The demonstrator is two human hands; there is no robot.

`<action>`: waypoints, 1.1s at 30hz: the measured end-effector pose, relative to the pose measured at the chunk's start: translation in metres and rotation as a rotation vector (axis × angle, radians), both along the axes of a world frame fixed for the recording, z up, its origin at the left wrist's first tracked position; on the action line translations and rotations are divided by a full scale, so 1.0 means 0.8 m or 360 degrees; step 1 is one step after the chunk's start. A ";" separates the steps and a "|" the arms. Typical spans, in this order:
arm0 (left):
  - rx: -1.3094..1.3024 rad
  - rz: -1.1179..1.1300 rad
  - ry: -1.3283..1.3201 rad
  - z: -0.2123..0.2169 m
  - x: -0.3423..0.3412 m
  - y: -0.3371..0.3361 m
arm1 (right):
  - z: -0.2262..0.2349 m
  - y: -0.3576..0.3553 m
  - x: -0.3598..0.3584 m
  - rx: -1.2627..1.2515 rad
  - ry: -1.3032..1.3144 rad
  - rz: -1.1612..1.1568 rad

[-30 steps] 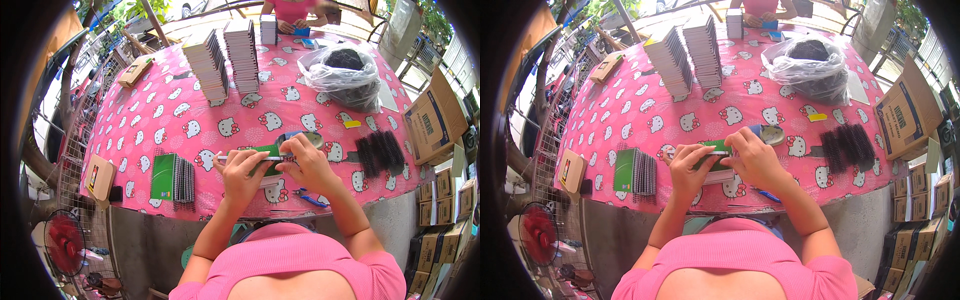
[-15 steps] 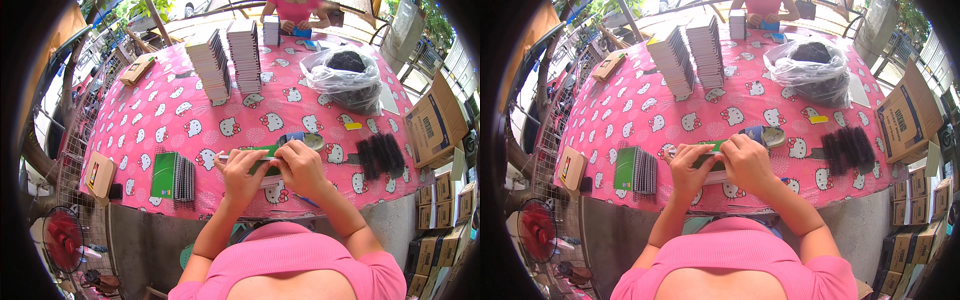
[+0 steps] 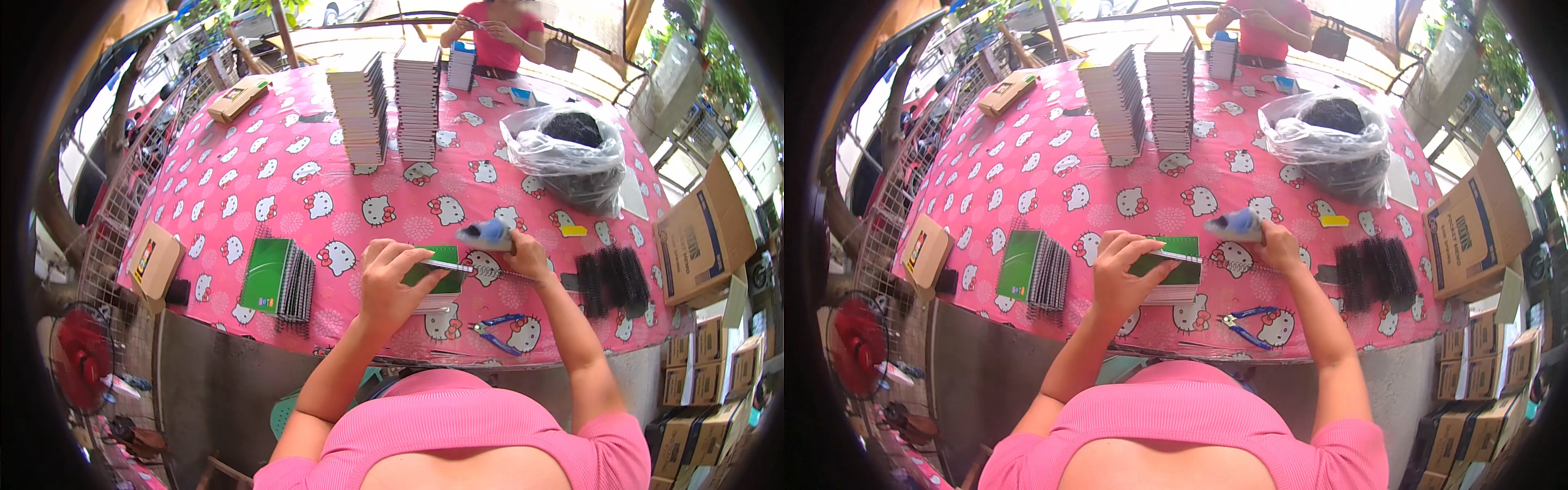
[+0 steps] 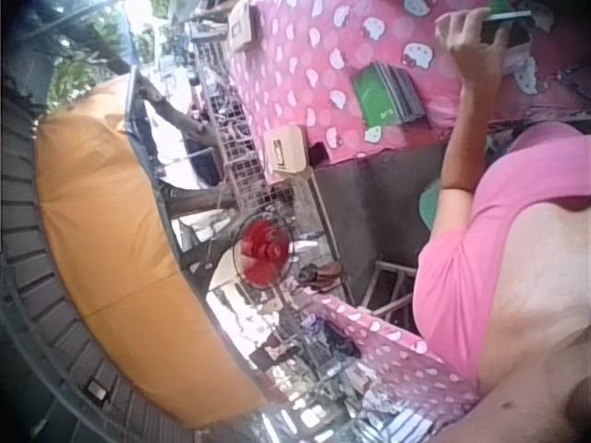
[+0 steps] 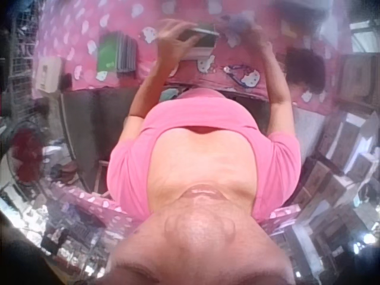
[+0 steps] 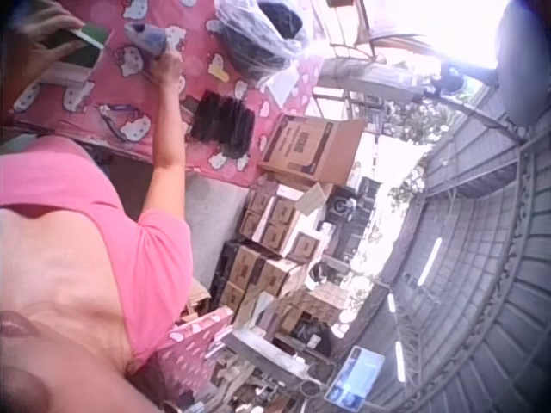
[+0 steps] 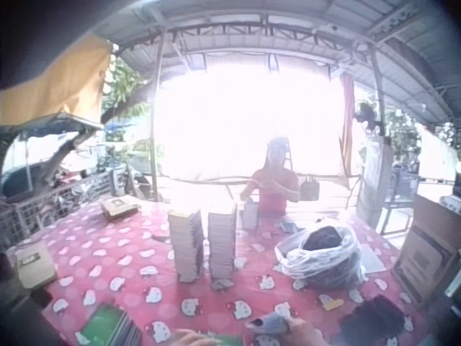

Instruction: The person assembles spiral notebooks by inserting wire coils into pre-punched holes in paper stacks and covers, then trims the excess wire with pliers.

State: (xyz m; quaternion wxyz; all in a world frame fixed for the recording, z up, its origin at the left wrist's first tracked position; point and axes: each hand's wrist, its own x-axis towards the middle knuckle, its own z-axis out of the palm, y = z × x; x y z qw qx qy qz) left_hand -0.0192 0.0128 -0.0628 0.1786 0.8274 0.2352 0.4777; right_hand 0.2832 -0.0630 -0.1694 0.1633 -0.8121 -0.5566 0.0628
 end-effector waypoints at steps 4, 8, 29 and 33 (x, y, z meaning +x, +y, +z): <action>-0.0126 -0.0028 -0.0031 -0.002 0.007 0.001 | 0.087 0.006 -0.028 0.0977 0.1942 0.0259; -0.0196 -0.0016 0.0010 0.002 0.007 -0.001 | 0.137 0.011 -0.046 0.0388 0.0808 0.0530; -0.1439 -0.0294 -0.0875 -0.040 -0.043 0.022 | 0.140 0.082 -0.102 0.0322 0.0248 0.0551; -0.1516 -0.0471 -0.0835 -0.037 -0.050 0.028 | 0.078 0.050 -0.068 0.0076 -0.0243 -0.0084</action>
